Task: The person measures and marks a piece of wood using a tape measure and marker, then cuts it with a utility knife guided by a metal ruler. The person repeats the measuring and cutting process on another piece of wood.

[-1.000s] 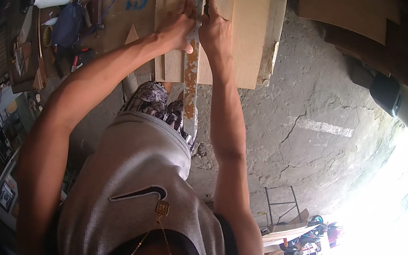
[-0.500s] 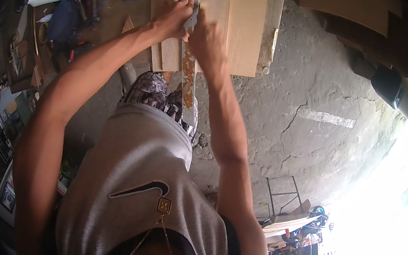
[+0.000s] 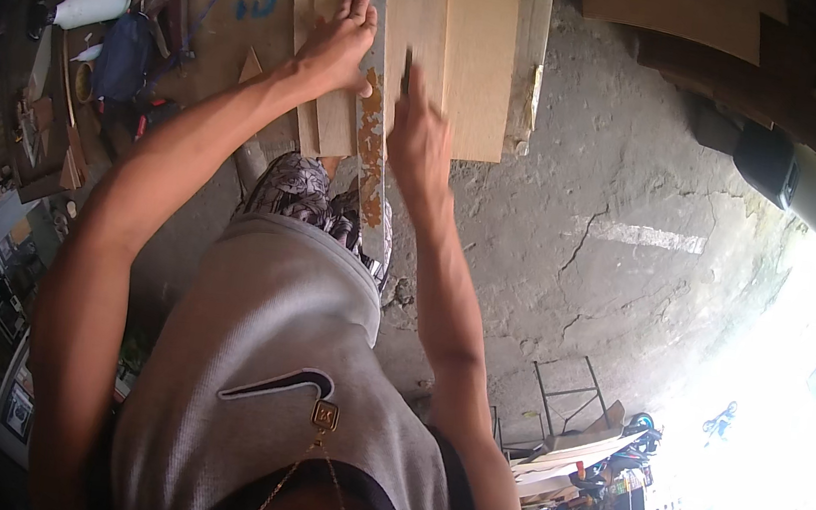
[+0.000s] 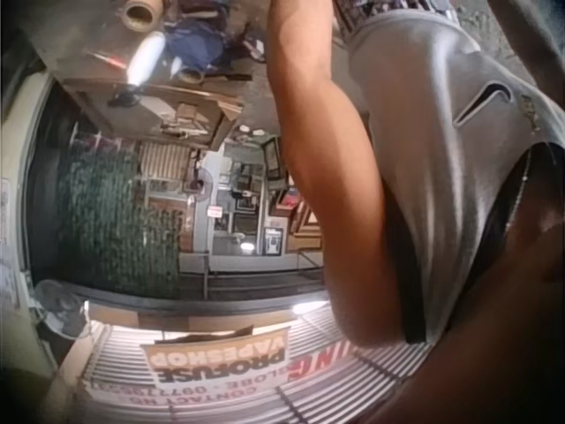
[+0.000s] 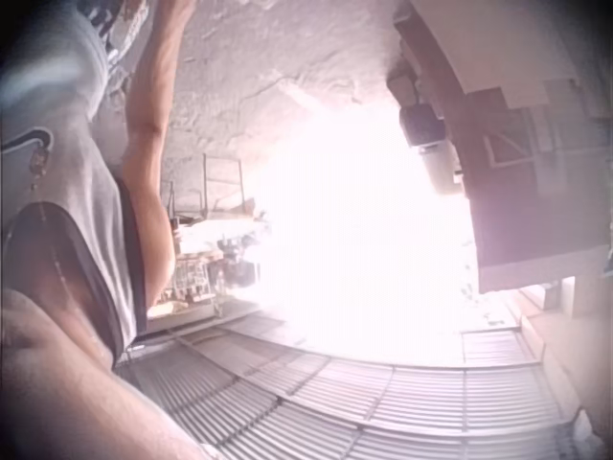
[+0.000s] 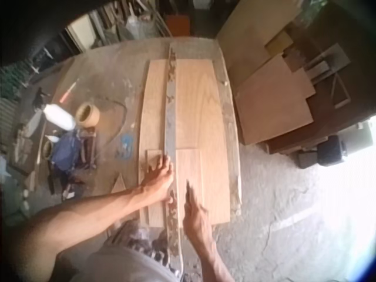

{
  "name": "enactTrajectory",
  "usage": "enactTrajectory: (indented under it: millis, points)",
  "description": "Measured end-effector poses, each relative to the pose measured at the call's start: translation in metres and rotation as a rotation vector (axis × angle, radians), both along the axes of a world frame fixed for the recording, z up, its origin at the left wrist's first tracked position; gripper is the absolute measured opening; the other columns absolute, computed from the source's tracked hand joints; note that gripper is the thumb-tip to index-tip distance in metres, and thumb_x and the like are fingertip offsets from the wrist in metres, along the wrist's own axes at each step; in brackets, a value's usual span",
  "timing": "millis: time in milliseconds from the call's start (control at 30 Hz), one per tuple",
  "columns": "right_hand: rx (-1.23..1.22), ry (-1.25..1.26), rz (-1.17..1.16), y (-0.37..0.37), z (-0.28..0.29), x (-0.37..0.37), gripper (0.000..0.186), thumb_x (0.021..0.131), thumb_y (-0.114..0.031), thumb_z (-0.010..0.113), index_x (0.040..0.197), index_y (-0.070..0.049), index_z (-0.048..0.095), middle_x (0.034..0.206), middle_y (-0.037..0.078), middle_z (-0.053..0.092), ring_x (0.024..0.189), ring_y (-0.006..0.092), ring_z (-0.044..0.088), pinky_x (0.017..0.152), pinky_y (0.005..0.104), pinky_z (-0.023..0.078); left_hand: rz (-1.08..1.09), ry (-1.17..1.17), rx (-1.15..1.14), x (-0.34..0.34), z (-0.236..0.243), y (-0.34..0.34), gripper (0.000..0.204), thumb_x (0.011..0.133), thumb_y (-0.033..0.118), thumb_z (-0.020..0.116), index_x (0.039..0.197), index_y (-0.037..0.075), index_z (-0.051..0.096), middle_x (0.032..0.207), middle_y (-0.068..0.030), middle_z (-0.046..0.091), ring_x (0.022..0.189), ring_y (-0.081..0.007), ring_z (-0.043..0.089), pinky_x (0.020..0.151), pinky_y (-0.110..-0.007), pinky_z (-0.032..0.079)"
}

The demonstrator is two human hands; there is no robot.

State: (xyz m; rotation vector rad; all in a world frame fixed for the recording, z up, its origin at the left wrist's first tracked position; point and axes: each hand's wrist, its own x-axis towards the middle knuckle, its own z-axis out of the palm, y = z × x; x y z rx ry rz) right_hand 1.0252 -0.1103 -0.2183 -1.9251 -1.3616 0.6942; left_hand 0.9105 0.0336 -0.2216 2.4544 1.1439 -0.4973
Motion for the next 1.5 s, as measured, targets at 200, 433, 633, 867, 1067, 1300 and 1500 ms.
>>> enactTrajectory:
  millis: [200,433,633,867,1067,1300,1500]
  points:
    - [-0.075,0.076,0.012,0.099,-0.028,0.011,0.044,0.093,-0.015,0.051,0.136,-0.012,0.049,0.061,0.020,0.062,0.048,0.0277,0.063,0.048,0.0407,0.050,0.010,-0.010,-0.006,0.002,0.011,0.000,0.111,0.044,0.028,0.092,0.133,-0.011,0.039,0.146,-0.0301,0.028,0.138,-0.0419,0.025,0.097,-0.055,0.045]
    - [-0.125,0.011,0.137,0.119,-0.016,0.016,0.033,0.093,-0.015,0.048,0.124,-0.007,0.055,0.061,0.019,0.063,0.048,0.0271,0.064,0.048,0.0394,0.052,0.013,-0.036,0.006,0.001,0.006,0.000,0.108,0.045,0.026,0.092,0.132,-0.011,0.039,0.142,-0.0281,0.032,0.136,-0.0411,0.028,0.093,-0.059,0.047]
    - [-0.216,-0.078,0.192,0.094,-0.007,0.007,0.029,0.092,-0.009,0.045,0.120,-0.006,0.054,0.066,0.024,0.063,0.055,0.0375,0.066,0.048,0.0467,0.052,-0.024,-0.059,0.004,-0.001,0.000,0.002,0.111,0.049,0.030,0.091,0.135,-0.014,0.036,0.146,-0.0294,0.028,0.138,-0.0434,0.026,0.093,-0.064,0.044]
    - [-0.613,-0.024,0.294,-0.099,0.034,-0.025,0.058,0.086,-0.002,0.047,0.141,-0.002,0.030,0.064,0.025,0.060,0.054,0.0401,0.062,0.050,0.0515,0.049,0.016,-0.017,-0.040,0.002,0.002,0.000,0.117,0.051,0.030,0.092,0.140,-0.013,0.029,0.151,-0.0317,0.019,0.141,-0.0442,0.021,0.100,-0.065,0.038]
    - [-0.415,0.062,0.068,-0.069,0.052,-0.020,0.048,0.093,-0.009,0.051,0.140,-0.007,0.041,0.073,0.026,0.062,0.064,0.0411,0.065,0.055,0.0481,0.049,0.023,-0.035,-0.046,-0.002,0.002,-0.002,0.116,0.051,0.029,0.092,0.139,-0.014,0.029,0.151,-0.0314,0.018,0.141,-0.0441,0.021,0.102,-0.064,0.038]
    - [-0.057,0.028,-0.005,0.085,-0.023,0.009,0.047,0.091,-0.014,0.055,0.137,-0.010,0.048,0.077,0.027,0.063,0.067,0.0393,0.066,0.057,0.0448,0.050,0.003,-0.098,-0.010,-0.001,0.009,0.003,0.103,0.045,0.026,0.090,0.128,-0.012,0.044,0.144,-0.0271,0.033,0.136,-0.0409,0.030,0.099,-0.053,0.045]
    - [-0.085,-0.022,0.096,0.107,-0.023,0.010,0.041,0.092,-0.016,0.053,0.132,-0.010,0.052,0.077,0.026,0.065,0.067,0.0383,0.067,0.059,0.0452,0.052,0.017,-0.179,0.056,-0.007,0.002,-0.001,0.095,0.042,0.027,0.090,0.121,-0.010,0.051,0.135,-0.0228,0.042,0.129,-0.0373,0.038,0.095,-0.050,0.049]
